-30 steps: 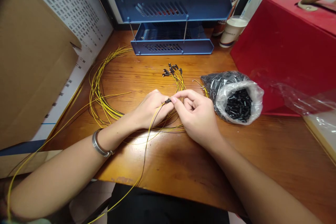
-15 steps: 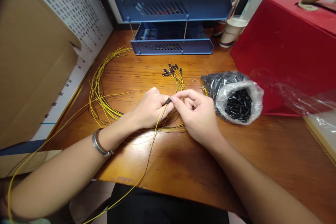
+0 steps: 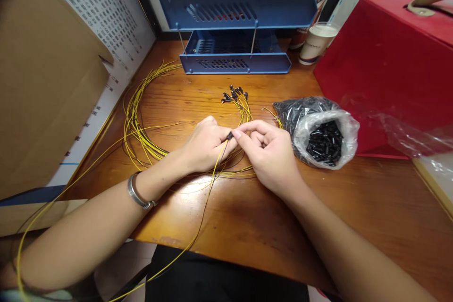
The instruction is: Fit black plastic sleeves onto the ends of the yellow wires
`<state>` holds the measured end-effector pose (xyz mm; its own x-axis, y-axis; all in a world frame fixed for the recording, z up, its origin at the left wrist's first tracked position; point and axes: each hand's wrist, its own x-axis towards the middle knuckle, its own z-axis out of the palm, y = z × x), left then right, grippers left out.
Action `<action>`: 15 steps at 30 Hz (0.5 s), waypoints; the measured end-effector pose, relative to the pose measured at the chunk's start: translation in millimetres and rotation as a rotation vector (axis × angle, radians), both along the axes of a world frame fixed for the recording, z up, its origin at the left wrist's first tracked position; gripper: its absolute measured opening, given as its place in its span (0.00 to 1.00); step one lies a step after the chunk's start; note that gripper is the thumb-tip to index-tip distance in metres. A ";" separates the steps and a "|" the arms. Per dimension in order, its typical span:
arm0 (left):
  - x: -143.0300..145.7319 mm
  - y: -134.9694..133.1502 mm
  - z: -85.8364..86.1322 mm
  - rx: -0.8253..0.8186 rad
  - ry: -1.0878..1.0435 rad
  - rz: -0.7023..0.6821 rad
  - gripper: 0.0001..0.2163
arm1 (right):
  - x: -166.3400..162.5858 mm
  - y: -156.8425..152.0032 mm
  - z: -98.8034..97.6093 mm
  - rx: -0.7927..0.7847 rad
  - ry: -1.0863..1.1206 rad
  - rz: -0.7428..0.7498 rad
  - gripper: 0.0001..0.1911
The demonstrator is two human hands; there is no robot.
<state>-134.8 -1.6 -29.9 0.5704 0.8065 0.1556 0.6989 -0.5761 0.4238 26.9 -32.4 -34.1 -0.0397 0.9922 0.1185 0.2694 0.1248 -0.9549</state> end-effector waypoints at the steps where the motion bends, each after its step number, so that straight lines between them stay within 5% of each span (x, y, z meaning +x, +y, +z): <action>1: -0.1 0.1 0.0 0.006 0.005 0.004 0.24 | 0.0 0.1 -0.2 0.005 -0.001 -0.003 0.09; 15: -0.2 2.6 -2.6 0.000 -0.019 0.051 0.27 | -5.1 -4.8 0.4 0.019 0.154 -0.026 0.07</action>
<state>-135.0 1.0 -32.5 0.5255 0.8344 0.1663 0.7191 -0.5400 0.4374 21.8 -37.1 -33.7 0.0060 0.9901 0.1402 0.1235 0.1384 -0.9826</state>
